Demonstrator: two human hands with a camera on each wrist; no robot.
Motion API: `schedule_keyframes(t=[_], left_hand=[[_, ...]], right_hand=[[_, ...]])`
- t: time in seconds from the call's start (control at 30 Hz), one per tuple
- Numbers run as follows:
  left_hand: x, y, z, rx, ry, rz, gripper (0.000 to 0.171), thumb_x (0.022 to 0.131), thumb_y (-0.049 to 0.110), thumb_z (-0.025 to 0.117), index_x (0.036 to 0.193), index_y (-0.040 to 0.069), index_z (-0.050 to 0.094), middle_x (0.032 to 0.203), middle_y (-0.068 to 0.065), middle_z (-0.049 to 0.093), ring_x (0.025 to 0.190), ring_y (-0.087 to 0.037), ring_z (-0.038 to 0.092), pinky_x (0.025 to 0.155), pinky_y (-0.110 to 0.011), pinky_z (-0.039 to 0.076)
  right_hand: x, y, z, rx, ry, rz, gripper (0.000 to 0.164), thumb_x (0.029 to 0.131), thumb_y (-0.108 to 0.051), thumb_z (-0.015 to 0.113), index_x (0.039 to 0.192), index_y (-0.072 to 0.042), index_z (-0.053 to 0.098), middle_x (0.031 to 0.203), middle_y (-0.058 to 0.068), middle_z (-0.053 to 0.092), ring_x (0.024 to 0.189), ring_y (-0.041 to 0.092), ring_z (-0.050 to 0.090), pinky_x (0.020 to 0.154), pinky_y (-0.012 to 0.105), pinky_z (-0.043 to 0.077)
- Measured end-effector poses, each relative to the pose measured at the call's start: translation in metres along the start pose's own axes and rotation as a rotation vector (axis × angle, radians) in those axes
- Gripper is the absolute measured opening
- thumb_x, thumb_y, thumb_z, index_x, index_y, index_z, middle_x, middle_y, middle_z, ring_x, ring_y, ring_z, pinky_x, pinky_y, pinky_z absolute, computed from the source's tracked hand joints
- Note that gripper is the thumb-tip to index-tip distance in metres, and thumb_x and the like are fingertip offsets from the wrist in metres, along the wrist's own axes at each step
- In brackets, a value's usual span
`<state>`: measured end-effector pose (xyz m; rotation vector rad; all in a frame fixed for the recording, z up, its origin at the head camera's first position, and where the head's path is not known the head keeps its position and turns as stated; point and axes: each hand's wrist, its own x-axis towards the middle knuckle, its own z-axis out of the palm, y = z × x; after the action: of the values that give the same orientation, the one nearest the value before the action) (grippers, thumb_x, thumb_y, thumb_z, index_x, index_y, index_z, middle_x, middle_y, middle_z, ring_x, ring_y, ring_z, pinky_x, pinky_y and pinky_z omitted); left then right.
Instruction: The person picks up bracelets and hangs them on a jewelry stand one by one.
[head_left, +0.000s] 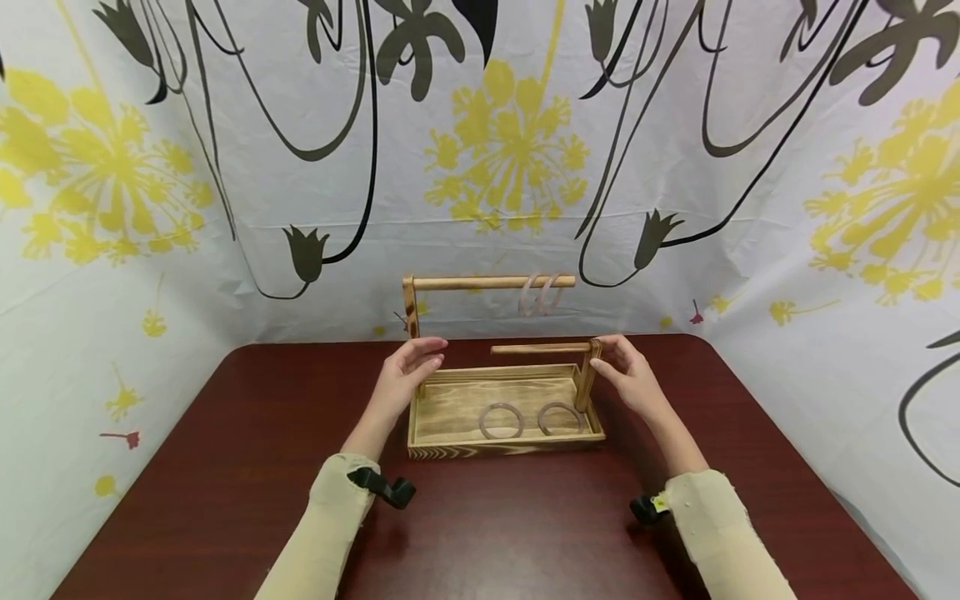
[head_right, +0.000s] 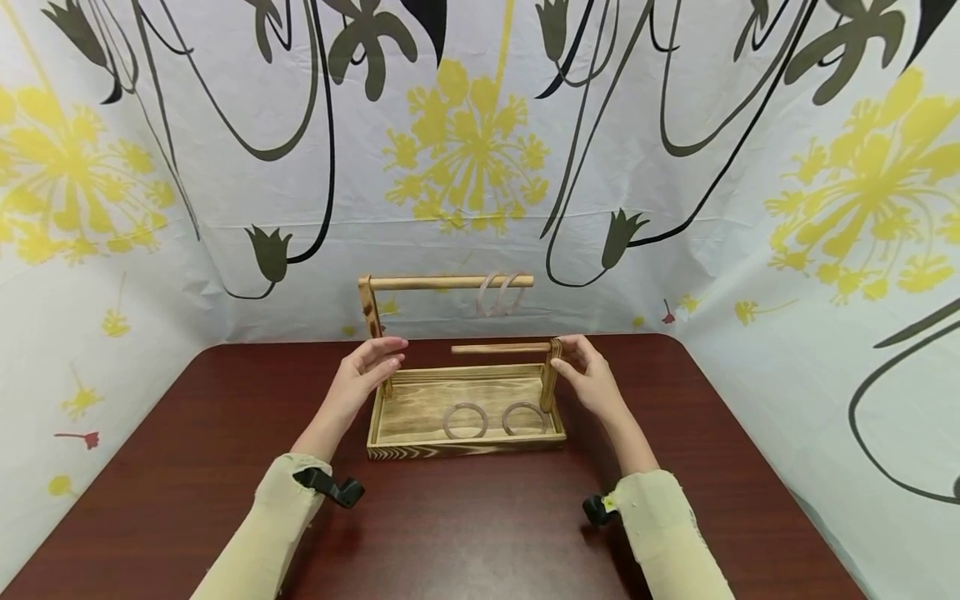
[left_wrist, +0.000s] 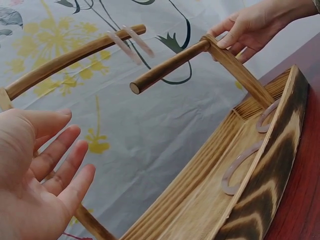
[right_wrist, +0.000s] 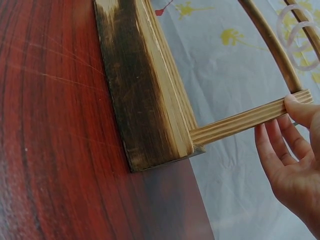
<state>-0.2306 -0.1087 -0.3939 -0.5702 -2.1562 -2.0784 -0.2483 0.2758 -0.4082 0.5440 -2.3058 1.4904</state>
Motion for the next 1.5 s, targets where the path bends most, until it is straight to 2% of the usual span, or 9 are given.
schedule_keyframes(t=[0.13, 0.3, 0.4, 0.53, 0.67, 0.93, 1.07, 1.23, 1.5], left_hand=[[0.0, -0.002, 0.003, -0.012, -0.011, -0.013, 0.037, 0.099, 0.007, 0.06, 0.135, 0.0, 0.055, 0.14, -0.021, 0.056, 0.115, -0.007, 0.062, 0.104, -0.032, 0.051], [0.001, -0.006, 0.008, -0.001, -0.036, -0.018, 0.036, 0.099, 0.005, 0.06, 0.135, 0.0, 0.056, 0.14, -0.02, 0.057, 0.112, -0.003, 0.062, 0.106, -0.039, 0.049], [0.002, -0.009, 0.011, 0.009, -0.068, -0.033, 0.037, 0.099, 0.006, 0.06, 0.135, 0.001, 0.056, 0.141, -0.019, 0.057, 0.117, -0.009, 0.062, 0.105, -0.035, 0.05], [0.002, -0.013, 0.016, 0.018, -0.12, -0.045, 0.038, 0.099, 0.005, 0.059, 0.137, 0.001, 0.055, 0.143, -0.02, 0.055, 0.129, -0.033, 0.057, 0.104, -0.033, 0.051], [0.001, -0.017, 0.02, 0.044, -0.168, -0.035, 0.039, 0.099, 0.002, 0.057, 0.138, 0.0, 0.054, 0.143, -0.023, 0.054, 0.131, -0.048, 0.049, 0.104, -0.04, 0.051], [0.002, -0.024, 0.032, 0.084, -0.231, -0.059, 0.04, 0.098, 0.002, 0.058, 0.137, -0.002, 0.054, 0.143, -0.026, 0.053, 0.129, -0.047, 0.052, 0.105, -0.046, 0.05], [0.002, -0.029, 0.038, 0.075, -0.264, -0.046, 0.041, 0.098, -0.001, 0.056, 0.137, -0.009, 0.05, 0.142, -0.031, 0.05, 0.128, -0.052, 0.051, 0.105, -0.047, 0.05], [0.0, -0.034, 0.042, 0.106, -0.288, -0.063, 0.04, 0.099, 0.005, 0.058, 0.137, -0.007, 0.052, 0.143, -0.029, 0.051, 0.128, -0.051, 0.051, 0.103, -0.045, 0.052], [0.0, -0.041, 0.049, 0.138, -0.305, -0.124, 0.038, 0.097, 0.006, 0.061, 0.134, -0.001, 0.057, 0.141, -0.022, 0.056, 0.128, -0.044, 0.055, 0.103, -0.046, 0.051]], right_hand=[[0.0, -0.001, 0.001, -0.003, -0.005, 0.006, 0.033, 0.094, 0.0, 0.064, 0.125, 0.007, 0.055, 0.108, 0.009, 0.065, 0.097, -0.008, 0.055, 0.084, 0.011, 0.043], [0.001, -0.004, 0.001, 0.004, -0.011, 0.003, 0.034, 0.094, 0.0, 0.064, 0.126, 0.008, 0.054, 0.11, 0.013, 0.064, 0.097, -0.007, 0.055, 0.085, 0.01, 0.043], [0.001, -0.004, 0.001, 0.005, -0.01, -0.001, 0.034, 0.094, 0.001, 0.064, 0.126, 0.008, 0.054, 0.109, 0.007, 0.065, 0.097, -0.007, 0.054, 0.085, 0.01, 0.043], [0.001, -0.004, 0.001, 0.006, -0.007, 0.001, 0.034, 0.094, 0.0, 0.065, 0.125, 0.008, 0.054, 0.107, -0.002, 0.063, 0.097, -0.008, 0.054, 0.085, 0.009, 0.042], [0.002, -0.005, 0.002, 0.011, -0.005, 0.008, 0.033, 0.095, -0.002, 0.065, 0.125, 0.008, 0.055, 0.106, -0.002, 0.063, 0.097, -0.008, 0.054, 0.085, 0.009, 0.043], [0.0, -0.004, 0.001, -0.006, 0.003, 0.012, 0.034, 0.095, -0.002, 0.064, 0.126, 0.008, 0.055, 0.111, 0.009, 0.063, 0.099, -0.011, 0.053, 0.086, 0.007, 0.041], [0.0, -0.002, 0.001, -0.003, 0.004, 0.018, 0.033, 0.096, -0.003, 0.063, 0.125, 0.008, 0.055, 0.111, 0.002, 0.062, 0.1, -0.011, 0.053, 0.087, 0.007, 0.041], [0.0, 0.0, 0.001, 0.005, 0.001, 0.015, 0.032, 0.096, -0.002, 0.063, 0.125, 0.009, 0.054, 0.107, -0.01, 0.06, 0.1, -0.01, 0.054, 0.087, 0.007, 0.041], [0.0, 0.0, 0.001, 0.004, -0.002, 0.02, 0.033, 0.096, -0.003, 0.063, 0.125, 0.008, 0.054, 0.108, -0.009, 0.059, 0.101, -0.011, 0.053, 0.087, 0.007, 0.041]])
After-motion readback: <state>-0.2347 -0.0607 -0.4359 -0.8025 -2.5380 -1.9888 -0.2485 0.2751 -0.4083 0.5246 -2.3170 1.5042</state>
